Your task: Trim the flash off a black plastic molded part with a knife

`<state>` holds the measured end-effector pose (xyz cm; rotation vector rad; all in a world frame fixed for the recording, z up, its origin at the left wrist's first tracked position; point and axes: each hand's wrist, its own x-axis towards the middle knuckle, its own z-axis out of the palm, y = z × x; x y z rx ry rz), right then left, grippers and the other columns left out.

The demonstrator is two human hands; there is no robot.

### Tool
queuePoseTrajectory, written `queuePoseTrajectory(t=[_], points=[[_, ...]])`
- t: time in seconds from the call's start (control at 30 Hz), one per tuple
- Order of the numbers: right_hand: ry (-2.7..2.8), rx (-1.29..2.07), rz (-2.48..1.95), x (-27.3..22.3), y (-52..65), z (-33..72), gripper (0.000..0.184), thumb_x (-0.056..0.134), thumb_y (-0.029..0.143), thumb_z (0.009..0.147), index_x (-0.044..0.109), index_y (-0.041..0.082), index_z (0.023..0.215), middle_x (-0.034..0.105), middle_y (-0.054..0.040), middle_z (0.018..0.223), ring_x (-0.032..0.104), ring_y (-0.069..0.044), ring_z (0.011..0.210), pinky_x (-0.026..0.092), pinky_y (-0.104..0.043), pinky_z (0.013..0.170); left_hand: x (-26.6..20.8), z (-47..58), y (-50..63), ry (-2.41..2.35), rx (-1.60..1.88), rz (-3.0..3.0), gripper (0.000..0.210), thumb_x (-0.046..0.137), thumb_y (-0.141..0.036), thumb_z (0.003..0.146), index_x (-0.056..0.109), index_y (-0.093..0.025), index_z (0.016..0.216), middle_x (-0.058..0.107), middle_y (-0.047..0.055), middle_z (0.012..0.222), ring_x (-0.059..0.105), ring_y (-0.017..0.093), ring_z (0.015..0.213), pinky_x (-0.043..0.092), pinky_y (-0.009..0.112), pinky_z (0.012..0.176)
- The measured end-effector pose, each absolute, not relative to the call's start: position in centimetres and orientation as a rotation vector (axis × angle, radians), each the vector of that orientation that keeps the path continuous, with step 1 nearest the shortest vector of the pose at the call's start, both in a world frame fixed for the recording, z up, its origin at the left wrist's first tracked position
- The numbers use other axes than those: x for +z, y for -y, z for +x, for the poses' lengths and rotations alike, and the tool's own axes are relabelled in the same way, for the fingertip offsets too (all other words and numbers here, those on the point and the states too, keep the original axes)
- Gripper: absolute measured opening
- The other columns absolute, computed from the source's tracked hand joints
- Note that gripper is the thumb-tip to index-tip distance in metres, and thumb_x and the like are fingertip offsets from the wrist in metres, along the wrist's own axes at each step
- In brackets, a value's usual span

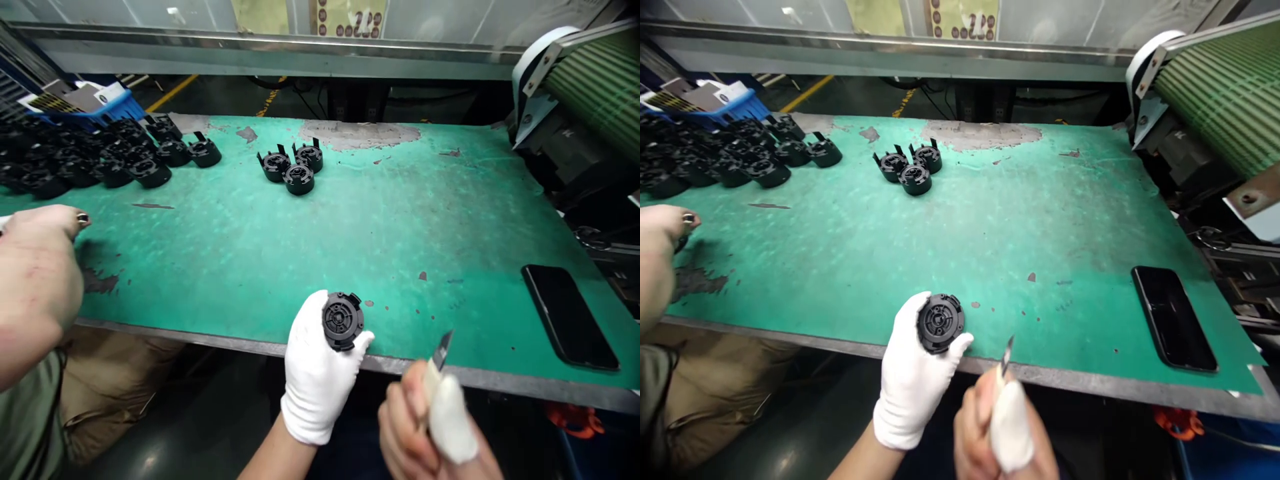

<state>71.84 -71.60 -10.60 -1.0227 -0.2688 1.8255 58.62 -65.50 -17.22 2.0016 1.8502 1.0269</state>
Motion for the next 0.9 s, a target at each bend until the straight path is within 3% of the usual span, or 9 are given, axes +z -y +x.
queuePoseTrajectory(t=[0.07,0.17,0.3,0.37,0.43,0.47,0.57,0.73,0.9], points=[[0.293,1.722,-1.045,-10.3,70.4,73.6,0.049,0.050,0.072,0.093,0.047,0.026,0.078,0.030,0.0090,0.055,0.020,-0.009,0.042,0.024,-0.020,0.039,-16.3,57.8,65.0,-1.737,0.929,1.953,0.080,0.077,-0.044,0.081,0.040,-0.017,0.146,0.055,0.019,0.142,0.054,0.035,0.134,0.047,0.055,0.113],[0.403,1.587,-1.148,-11.0,69.1,76.1,0.037,0.051,0.058,0.100,0.052,0.025,0.084,0.044,0.0059,0.064,0.033,-0.009,0.045,0.029,-0.019,0.039,-14.8,55.7,63.8,-1.420,0.736,1.856,0.070,0.064,-0.032,0.092,0.034,-0.026,0.154,0.043,0.010,0.157,0.042,0.029,0.146,0.037,0.051,0.123],[0.800,1.538,-1.466,-13.2,68.5,79.2,0.025,0.054,0.050,0.101,0.059,0.028,0.111,0.057,0.0036,0.078,0.043,-0.010,0.053,0.037,-0.022,0.046,-14.1,53.7,62.7,-1.313,1.129,1.529,0.059,0.058,-0.027,0.097,0.038,-0.032,0.152,0.039,0.004,0.161,0.037,0.024,0.149,0.031,0.045,0.126],[1.172,1.440,-1.611,-13.9,67.9,80.4,0.029,0.053,0.045,0.102,0.061,0.029,0.124,0.065,-0.0006,0.092,0.057,-0.015,0.072,0.048,-0.027,0.065,-14.3,53.9,62.7,-1.366,1.337,1.398,0.061,0.063,-0.030,0.095,0.039,-0.032,0.151,0.040,0.005,0.160,0.039,0.026,0.148,0.034,0.045,0.125],[1.574,1.287,-1.645,-14.1,66.8,81.2,0.032,0.050,0.040,0.103,0.065,0.029,0.129,0.069,-0.0044,0.109,0.062,-0.021,0.099,0.048,-0.036,0.091,-14.7,54.7,63.0,-1.460,1.318,1.463,0.072,0.073,-0.038,0.088,0.038,-0.031,0.151,0.039,0.008,0.160,0.040,0.029,0.147,0.035,0.048,0.124],[1.742,1.213,-1.631,-14.0,66.1,81.4,0.033,0.048,0.037,0.104,0.065,0.030,0.131,0.069,-0.0050,0.113,0.061,-0.022,0.105,0.046,-0.038,0.096,-14.9,55.2,63.1,-1.511,1.242,1.549,0.082,0.079,-0.042,0.082,0.036,-0.030,0.152,0.039,0.009,0.160,0.040,0.031,0.147,0.035,0.050,0.124],[2.089,1.037,-1.595,-13.3,63.8,81.5,0.038,0.043,0.034,0.105,0.063,0.033,0.137,0.070,-0.0045,0.102,0.064,-0.022,0.094,0.048,-0.038,0.085,-15.4,56.8,63.2,-1.631,1.038,1.727,0.104,0.087,-0.052,0.069,0.033,-0.027,0.154,0.039,0.012,0.159,0.041,0.034,0.145,0.036,0.053,0.122],[2.463,0.847,-1.546,-12.6,61.0,81.3,0.039,0.044,0.027,0.103,0.062,0.032,0.137,0.069,-0.0032,0.095,0.063,-0.023,0.090,0.046,-0.037,0.077,-15.6,58.0,62.6,-1.718,0.977,1.716,0.088,0.078,-0.051,0.079,0.035,-0.024,0.151,0.052,0.012,0.147,0.052,0.029,0.136,0.042,0.049,0.118],[2.636,0.669,-1.510,-12.5,59.9,81.6,0.043,0.043,0.019,0.100,0.061,0.032,0.138,0.067,-0.0025,0.094,0.062,-0.023,0.086,0.044,-0.036,0.073,-15.6,58.0,62.4,-1.754,0.958,1.790,0.081,0.076,-0.047,0.082,0.039,-0.019,0.148,0.055,0.013,0.143,0.054,0.027,0.134,0.044,0.046,0.117]])
